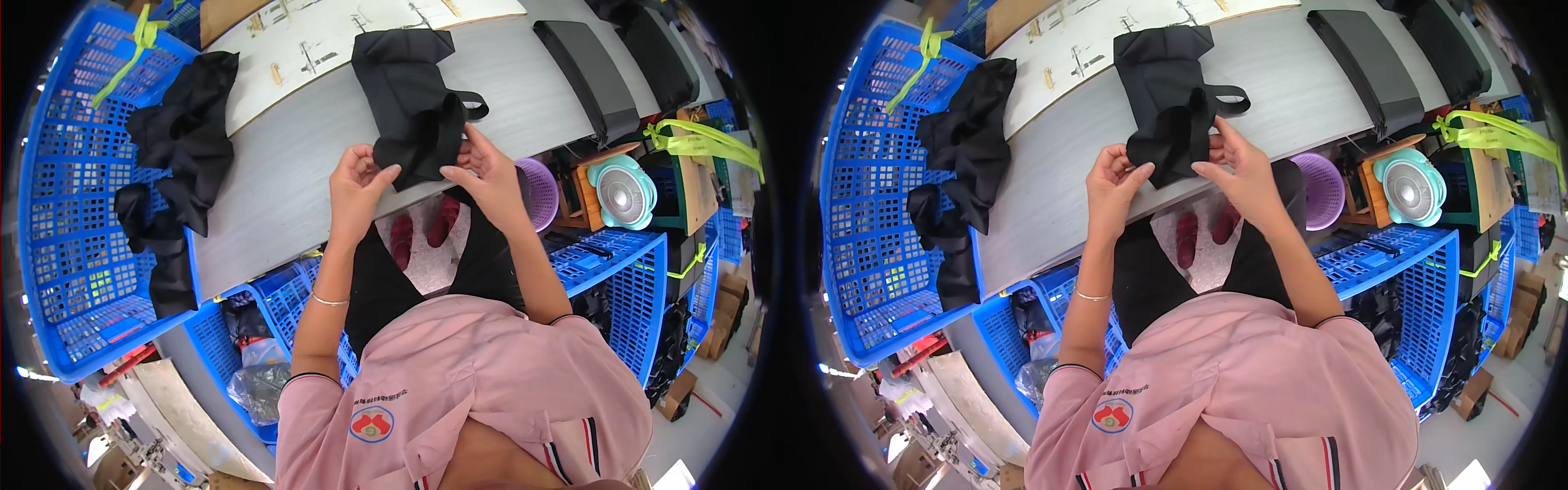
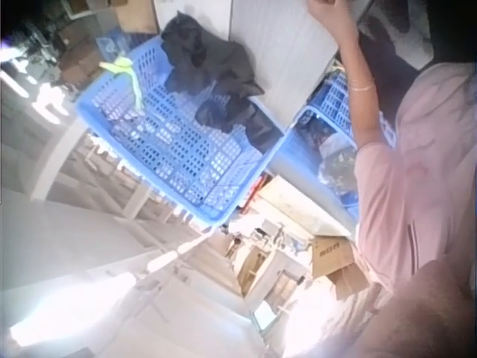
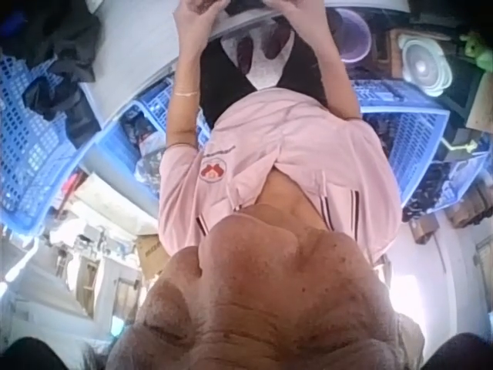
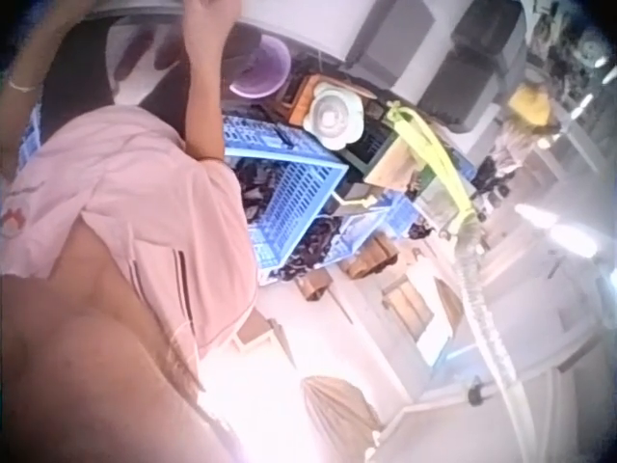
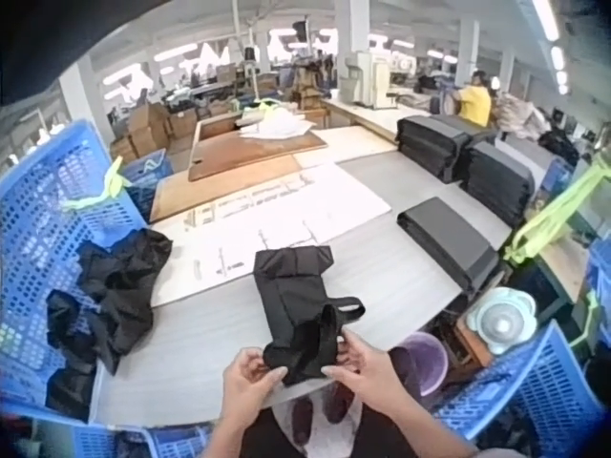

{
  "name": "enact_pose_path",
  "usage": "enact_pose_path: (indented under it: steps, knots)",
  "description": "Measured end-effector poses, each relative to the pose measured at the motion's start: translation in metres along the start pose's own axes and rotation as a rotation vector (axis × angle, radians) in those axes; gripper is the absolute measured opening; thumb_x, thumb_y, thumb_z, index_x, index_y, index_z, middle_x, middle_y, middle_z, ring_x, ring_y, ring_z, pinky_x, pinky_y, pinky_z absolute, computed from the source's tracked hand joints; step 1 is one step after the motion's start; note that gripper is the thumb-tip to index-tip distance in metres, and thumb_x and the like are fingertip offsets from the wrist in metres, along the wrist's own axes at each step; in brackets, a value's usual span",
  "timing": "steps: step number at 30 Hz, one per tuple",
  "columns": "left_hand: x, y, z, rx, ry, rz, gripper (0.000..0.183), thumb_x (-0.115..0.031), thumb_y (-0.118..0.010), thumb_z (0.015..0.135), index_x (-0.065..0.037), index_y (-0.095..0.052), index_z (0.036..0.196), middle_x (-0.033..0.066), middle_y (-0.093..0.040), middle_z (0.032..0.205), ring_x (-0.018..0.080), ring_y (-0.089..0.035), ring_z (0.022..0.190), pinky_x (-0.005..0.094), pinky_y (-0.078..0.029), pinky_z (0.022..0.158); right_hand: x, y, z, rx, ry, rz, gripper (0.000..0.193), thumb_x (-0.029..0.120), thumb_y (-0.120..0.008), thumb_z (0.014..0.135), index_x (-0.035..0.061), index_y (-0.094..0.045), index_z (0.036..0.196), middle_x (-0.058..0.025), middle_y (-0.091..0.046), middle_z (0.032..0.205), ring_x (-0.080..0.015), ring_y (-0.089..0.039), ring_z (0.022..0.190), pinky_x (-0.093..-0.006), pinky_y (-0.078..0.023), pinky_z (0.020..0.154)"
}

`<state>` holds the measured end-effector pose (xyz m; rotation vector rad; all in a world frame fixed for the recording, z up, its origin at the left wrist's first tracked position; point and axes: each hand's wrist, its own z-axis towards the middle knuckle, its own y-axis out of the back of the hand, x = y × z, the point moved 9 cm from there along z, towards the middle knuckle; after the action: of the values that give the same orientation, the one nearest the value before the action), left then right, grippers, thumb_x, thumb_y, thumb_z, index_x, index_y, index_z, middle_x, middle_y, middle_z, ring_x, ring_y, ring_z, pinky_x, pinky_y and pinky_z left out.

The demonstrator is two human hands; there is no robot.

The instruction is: Inspecting, flipping, and organizing black fabric components at a factory workbench.

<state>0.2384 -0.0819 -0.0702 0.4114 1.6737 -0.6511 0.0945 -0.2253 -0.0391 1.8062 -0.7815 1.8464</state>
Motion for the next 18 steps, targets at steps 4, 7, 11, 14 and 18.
enact_pose_path:
  steps: [4,7,11,14,18]
  knots:
    - [-0.018,0.009,0.001,-0.112,-0.147,0.152,0.02,0.0,-0.074,0.084,-0.005,-0.056,0.09,-0.0048,-0.053,0.069,0.0011,-0.051,0.065,0.0184,-0.041,0.057,0.01,-0.009,0.006,-0.065,0.073,-0.397,0.051,0.003,-0.073,0.082,0.0016,-0.056,0.13,-0.0095,-0.064,0.088,-0.0112,-0.061,0.073,-0.027,-0.051,0.069]
    - [-0.031,0.034,-0.002,-0.347,-0.167,0.214,0.022,0.003,-0.071,0.082,-0.006,-0.053,0.088,-0.0038,-0.052,0.067,0.0029,-0.05,0.061,0.0198,-0.04,0.054,0.03,0.023,0.004,-0.408,0.179,-0.532,0.038,0.0,-0.068,0.081,0.0059,-0.062,0.118,-0.0063,-0.056,0.074,-0.0134,-0.052,0.057,-0.0288,-0.047,0.058]
    - [-0.059,0.016,-0.009,-0.269,-0.355,0.578,0.029,0.008,-0.068,0.074,-0.005,-0.058,0.097,0.0,-0.058,0.076,0.0124,-0.057,0.076,0.0264,-0.045,0.064,0.03,0.032,0.012,-0.329,0.18,-0.599,0.034,0.002,-0.07,0.08,0.0075,-0.063,0.113,-0.0063,-0.054,0.072,-0.0156,-0.051,0.053,-0.0302,-0.044,0.054]
    - [-0.079,-0.014,-0.018,-0.146,-0.605,0.824,0.033,0.006,-0.071,0.069,-0.005,-0.062,0.098,0.0043,-0.062,0.084,0.02,-0.057,0.087,0.0331,-0.048,0.072,0.026,0.029,0.01,-0.282,0.214,-0.686,0.033,0.007,-0.072,0.08,0.0073,-0.063,0.112,-0.0068,-0.054,0.07,-0.0174,-0.051,0.052,-0.0311,-0.044,0.053]
    - [-0.076,-0.035,-0.011,0.094,-0.618,0.891,0.026,0.004,-0.073,0.07,-0.006,-0.065,0.093,0.007,-0.063,0.084,0.0225,-0.058,0.082,0.0367,-0.049,0.074,0.02,0.027,0.005,-0.285,0.27,-0.744,0.029,0.01,-0.072,0.082,0.0085,-0.063,0.11,-0.008,-0.061,0.074,-0.0226,-0.06,0.058,-0.0339,-0.047,0.055]
